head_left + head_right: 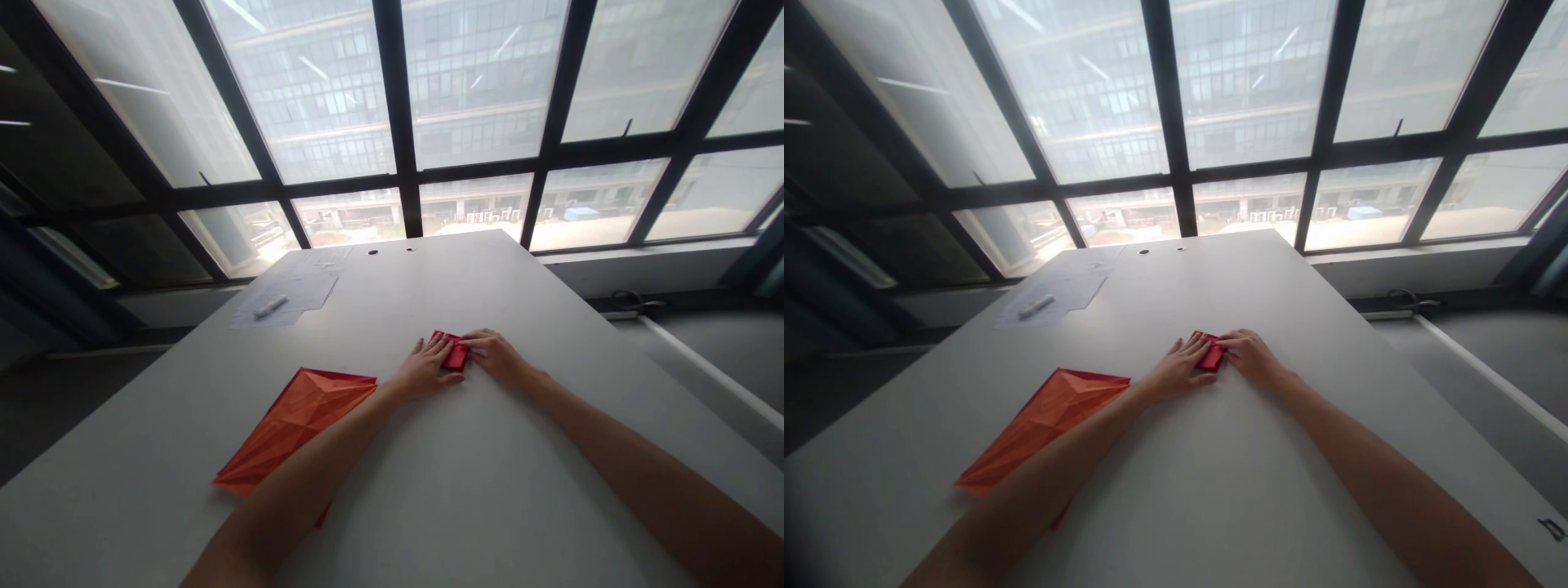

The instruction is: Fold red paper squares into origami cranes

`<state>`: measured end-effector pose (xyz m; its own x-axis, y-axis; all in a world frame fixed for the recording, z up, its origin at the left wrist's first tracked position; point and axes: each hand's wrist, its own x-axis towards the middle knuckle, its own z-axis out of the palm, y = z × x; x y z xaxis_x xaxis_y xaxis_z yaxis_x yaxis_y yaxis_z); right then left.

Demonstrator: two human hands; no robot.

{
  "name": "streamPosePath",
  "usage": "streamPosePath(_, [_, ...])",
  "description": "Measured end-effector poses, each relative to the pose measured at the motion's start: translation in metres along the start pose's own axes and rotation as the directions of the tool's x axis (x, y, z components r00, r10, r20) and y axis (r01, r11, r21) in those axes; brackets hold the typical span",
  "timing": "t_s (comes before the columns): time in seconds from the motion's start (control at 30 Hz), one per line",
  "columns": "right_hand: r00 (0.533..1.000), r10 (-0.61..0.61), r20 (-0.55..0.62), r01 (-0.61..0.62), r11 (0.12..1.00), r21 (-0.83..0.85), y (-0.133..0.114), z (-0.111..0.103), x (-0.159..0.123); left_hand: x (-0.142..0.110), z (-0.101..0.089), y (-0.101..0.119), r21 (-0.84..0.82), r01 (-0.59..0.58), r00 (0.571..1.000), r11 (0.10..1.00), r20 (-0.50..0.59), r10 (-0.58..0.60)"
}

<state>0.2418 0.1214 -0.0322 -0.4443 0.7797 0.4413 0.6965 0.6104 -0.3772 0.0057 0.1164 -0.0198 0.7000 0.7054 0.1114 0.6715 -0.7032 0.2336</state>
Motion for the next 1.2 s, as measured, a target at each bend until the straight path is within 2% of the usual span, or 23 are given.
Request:
streamPosePath(0.23, [0.999, -0.017, -0.049, 0.014, 0.998, -0.068, -0.005, -0.006, 0.002, -0.004, -0.011, 0.01, 0.048, 0.016, 0.984, 0.999, -0.178, -0.007])
streamPosePath(0.4, [0.997, -0.024, -0.068, 0.02, 0.998, -0.067, -0.006, -0.005, 0.002, -0.003, -0.015, 0.01, -0.019, 0.074, 0.969, 0.997, -0.235, -0.077])
streamPosePath(0.7, [0.997, 0.038, -0.072, -0.041, 0.998, -0.04, -0.008, -0.002, 0.005, 0.002, -0.014, 0.003, -0.138, 0.045, 0.957, 0.989, -0.278, -0.082])
streamPosePath(0.93, [0.984, 0.142, -0.103, -0.141, 0.99, 0.019, -0.012, -0.002, 0.005, 0.003, -0.012, 0.001, -0.194, 0.095, 0.941, 0.976, -0.303, -0.152])
streamPosePath(1.07, [0.993, 0.101, -0.062, -0.103, 0.994, -0.031, -0.015, -0.005, 0.004, 0.003, -0.01, 0.0, -0.212, 0.076, 0.937, 0.974, -0.32, -0.143])
streamPosePath(1.2, [0.999, 0.049, 0.0, -0.049, 0.992, -0.118, -0.02, -0.007, 0.004, 0.004, -0.009, -0.001, -0.195, 0.065, 0.953, 0.979, -0.279, -0.119])
